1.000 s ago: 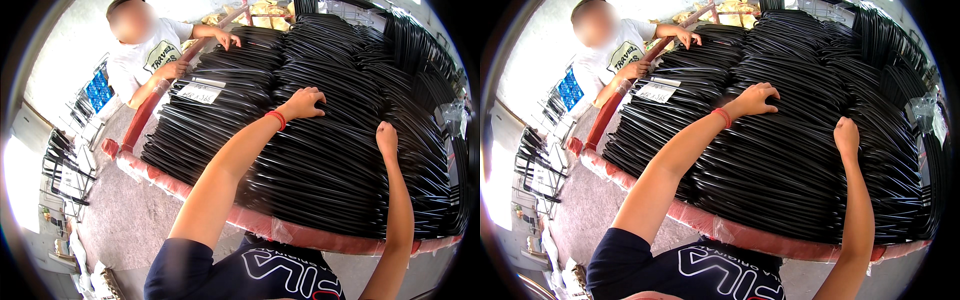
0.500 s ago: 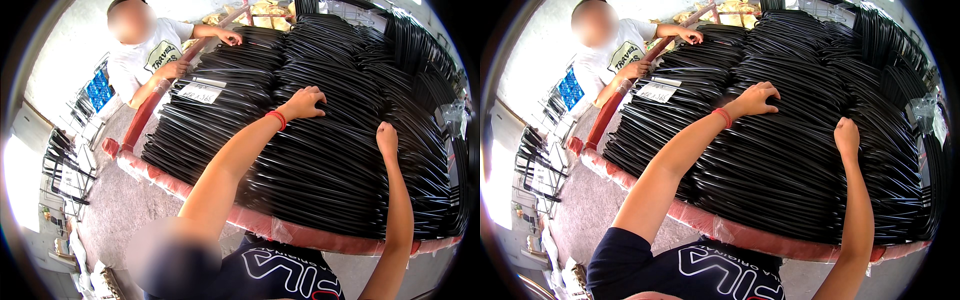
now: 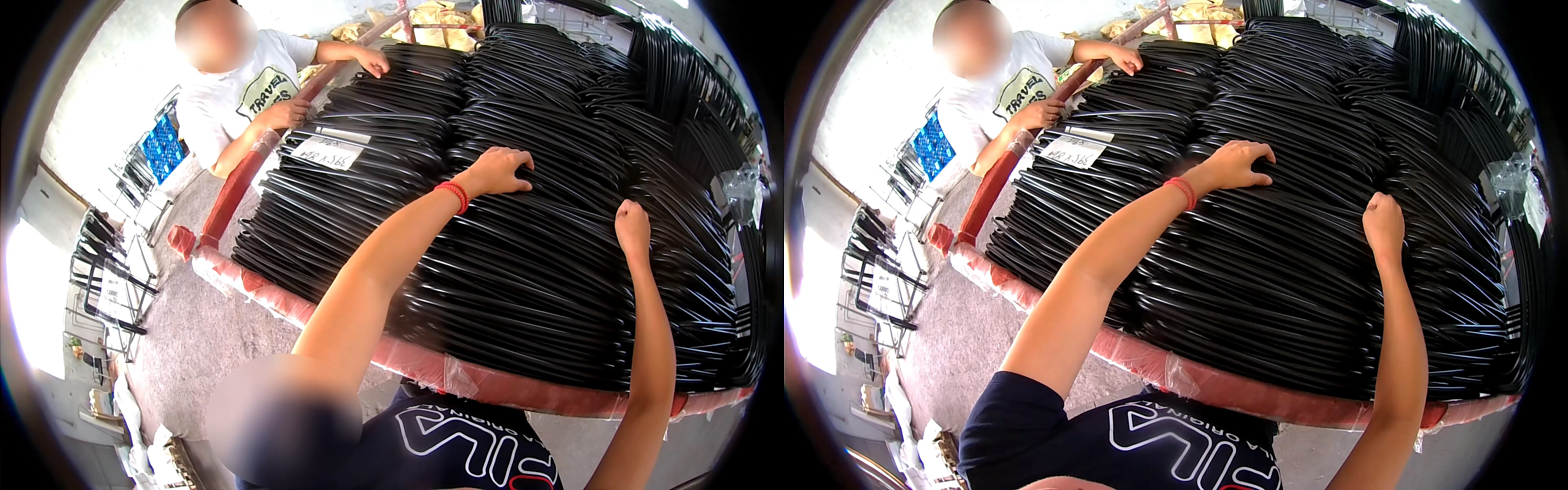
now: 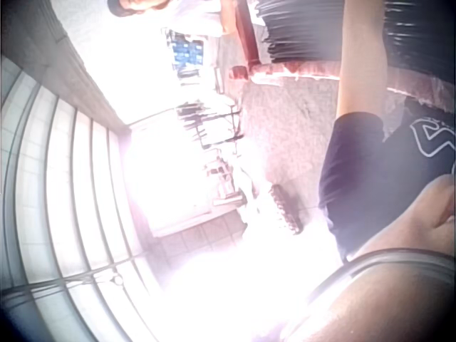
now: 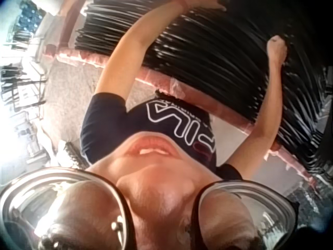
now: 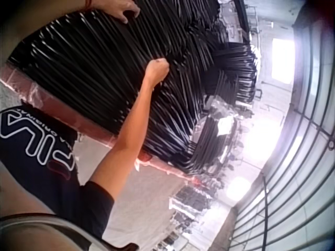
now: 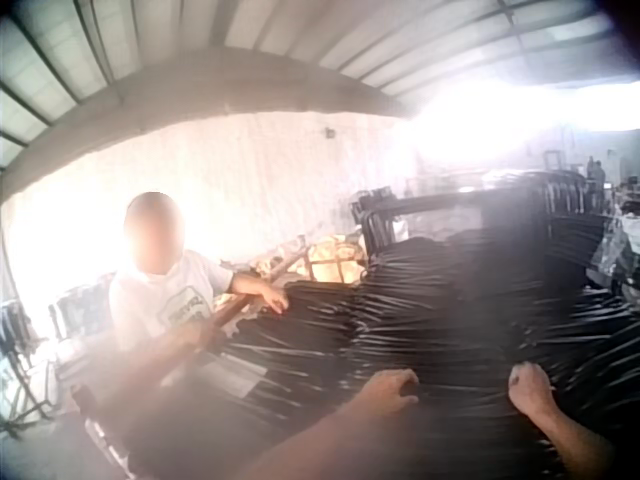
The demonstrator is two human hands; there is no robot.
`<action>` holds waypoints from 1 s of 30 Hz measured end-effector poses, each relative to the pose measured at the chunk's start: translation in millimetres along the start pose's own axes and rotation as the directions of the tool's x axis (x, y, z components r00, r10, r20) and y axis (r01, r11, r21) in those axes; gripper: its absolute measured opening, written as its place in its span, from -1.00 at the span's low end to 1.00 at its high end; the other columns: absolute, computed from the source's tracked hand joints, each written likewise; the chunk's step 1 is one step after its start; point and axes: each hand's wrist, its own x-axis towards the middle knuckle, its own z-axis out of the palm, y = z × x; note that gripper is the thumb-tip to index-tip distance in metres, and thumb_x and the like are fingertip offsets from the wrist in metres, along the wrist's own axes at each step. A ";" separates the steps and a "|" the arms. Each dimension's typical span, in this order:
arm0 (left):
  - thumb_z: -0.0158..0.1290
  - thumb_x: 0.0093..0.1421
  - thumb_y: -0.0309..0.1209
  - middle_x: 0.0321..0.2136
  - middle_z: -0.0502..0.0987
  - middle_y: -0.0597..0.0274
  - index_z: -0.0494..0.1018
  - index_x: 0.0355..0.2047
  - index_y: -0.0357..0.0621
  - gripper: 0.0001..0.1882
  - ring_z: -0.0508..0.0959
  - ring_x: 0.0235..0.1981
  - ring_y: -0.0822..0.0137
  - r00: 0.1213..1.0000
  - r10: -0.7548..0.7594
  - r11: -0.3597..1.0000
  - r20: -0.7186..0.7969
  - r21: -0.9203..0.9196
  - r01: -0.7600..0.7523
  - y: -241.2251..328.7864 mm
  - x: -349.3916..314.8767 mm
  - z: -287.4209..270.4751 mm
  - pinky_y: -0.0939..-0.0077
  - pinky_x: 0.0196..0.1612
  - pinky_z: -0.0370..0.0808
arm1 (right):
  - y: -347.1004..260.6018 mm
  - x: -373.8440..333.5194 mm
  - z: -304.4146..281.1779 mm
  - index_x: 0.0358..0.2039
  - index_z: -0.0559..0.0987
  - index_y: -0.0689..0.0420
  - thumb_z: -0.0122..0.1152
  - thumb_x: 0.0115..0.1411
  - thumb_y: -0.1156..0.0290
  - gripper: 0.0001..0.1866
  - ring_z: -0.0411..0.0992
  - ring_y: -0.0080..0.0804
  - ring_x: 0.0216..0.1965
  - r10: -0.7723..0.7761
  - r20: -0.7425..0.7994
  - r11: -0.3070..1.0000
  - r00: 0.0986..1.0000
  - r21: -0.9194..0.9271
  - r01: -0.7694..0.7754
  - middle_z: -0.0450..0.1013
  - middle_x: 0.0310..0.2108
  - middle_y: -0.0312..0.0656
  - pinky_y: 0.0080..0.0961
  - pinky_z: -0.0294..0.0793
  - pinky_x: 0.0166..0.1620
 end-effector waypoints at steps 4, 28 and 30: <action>0.10 -0.10 -0.16 -0.47 0.44 0.10 0.37 -0.27 -0.09 -0.59 0.43 -0.30 0.15 1.000 -0.012 1.000 0.009 -0.001 0.012 1.4 -0.2 -1.3 0.33 -0.15 0.31 | -0.2 -0.2 0.4 -0.61 0.40 0.29 -0.16 -0.05 0.56 -0.86 0.34 0.06 -0.41 -0.005 -0.008 1.000 1.000 -0.009 0.005 0.38 -0.48 0.08 -0.19 0.33 -0.33; 0.14 -0.13 -0.24 -0.35 0.37 0.23 0.39 -0.35 -0.09 -0.66 0.34 -0.21 0.18 0.995 0.054 0.998 -0.084 0.038 -0.051 0.9 -0.1 1.5 0.37 -0.11 0.30 | -3.6 -2.8 -3.6 -0.64 0.41 0.30 -0.15 -0.08 0.58 -0.86 0.34 0.06 -0.43 0.013 0.002 1.000 1.000 0.015 -0.013 0.37 -0.50 0.09 -0.19 0.32 -0.34; 0.15 -0.14 -0.24 -0.35 0.37 0.23 0.40 -0.36 -0.08 -0.67 0.34 -0.21 0.19 0.997 0.035 0.999 -0.073 0.021 -0.034 1.6 -4.3 4.4 0.38 -0.10 0.30 | -3.6 -4.1 -3.0 -0.64 0.41 0.30 -0.15 -0.09 0.58 -0.86 0.34 0.07 -0.44 0.001 -0.012 1.000 1.000 0.017 -0.001 0.37 -0.52 0.10 -0.19 0.32 -0.35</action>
